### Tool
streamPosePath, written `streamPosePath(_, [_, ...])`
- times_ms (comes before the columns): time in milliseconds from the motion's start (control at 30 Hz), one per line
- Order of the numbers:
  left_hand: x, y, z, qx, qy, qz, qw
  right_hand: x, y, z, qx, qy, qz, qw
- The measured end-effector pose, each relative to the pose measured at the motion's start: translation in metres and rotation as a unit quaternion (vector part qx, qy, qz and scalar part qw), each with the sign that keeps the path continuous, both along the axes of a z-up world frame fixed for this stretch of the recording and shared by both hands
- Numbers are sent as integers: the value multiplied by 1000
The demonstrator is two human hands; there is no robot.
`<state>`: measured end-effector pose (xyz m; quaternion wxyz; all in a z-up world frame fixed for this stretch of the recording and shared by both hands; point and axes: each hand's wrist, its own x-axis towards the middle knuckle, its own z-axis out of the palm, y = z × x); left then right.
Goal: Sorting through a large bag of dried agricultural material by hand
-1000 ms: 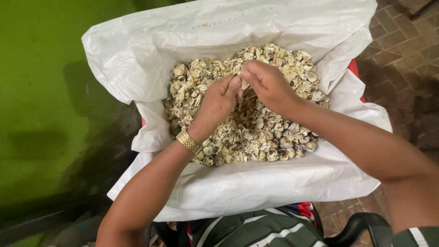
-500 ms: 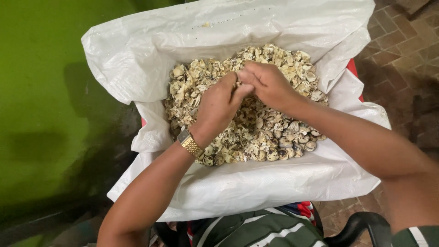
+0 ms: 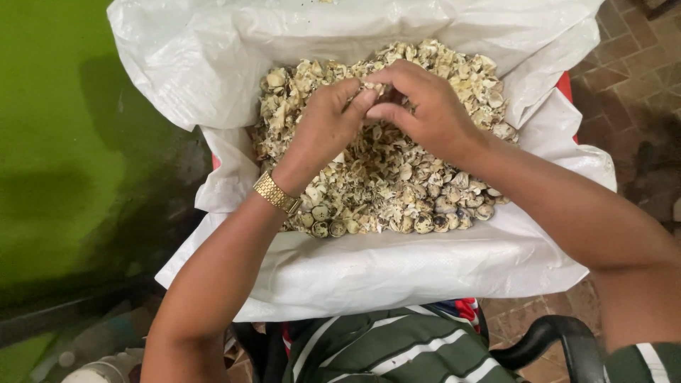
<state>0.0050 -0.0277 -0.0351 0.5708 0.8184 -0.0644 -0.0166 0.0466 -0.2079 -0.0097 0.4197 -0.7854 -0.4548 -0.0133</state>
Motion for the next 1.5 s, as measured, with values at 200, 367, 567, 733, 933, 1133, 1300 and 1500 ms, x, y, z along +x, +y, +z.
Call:
streamPosePath(200, [-2,-5,0,-69,34,-40,996,3,-3,2,-21,-70,12,997])
streamPosePath(367, [-8,-3,16,-9,75,-52,996,7,-4,-20,-75,-147,-4,986])
streamPosePath(567, [1,-1,5,154,54,-52,985,18,-9,-31,-101,-196,-14,975])
streamPosePath(733, [-7,14,14,201,-68,-17,977,25,-12,-36,-207,-93,-55,972])
streamPosePath(933, [-9,15,28,229,-64,-12,971,23,-10,-22,-97,54,0,994])
streamPosePath(1133, [-8,15,25,219,-53,-30,974,4,-8,19,-52,202,-2,978])
streamPosePath(1300, [-5,16,20,121,-35,-3,992,20,-14,7,-32,286,-2,958])
streamPosePath(1500, [6,23,6,133,14,5,991,15,-18,17,-46,289,-54,955])
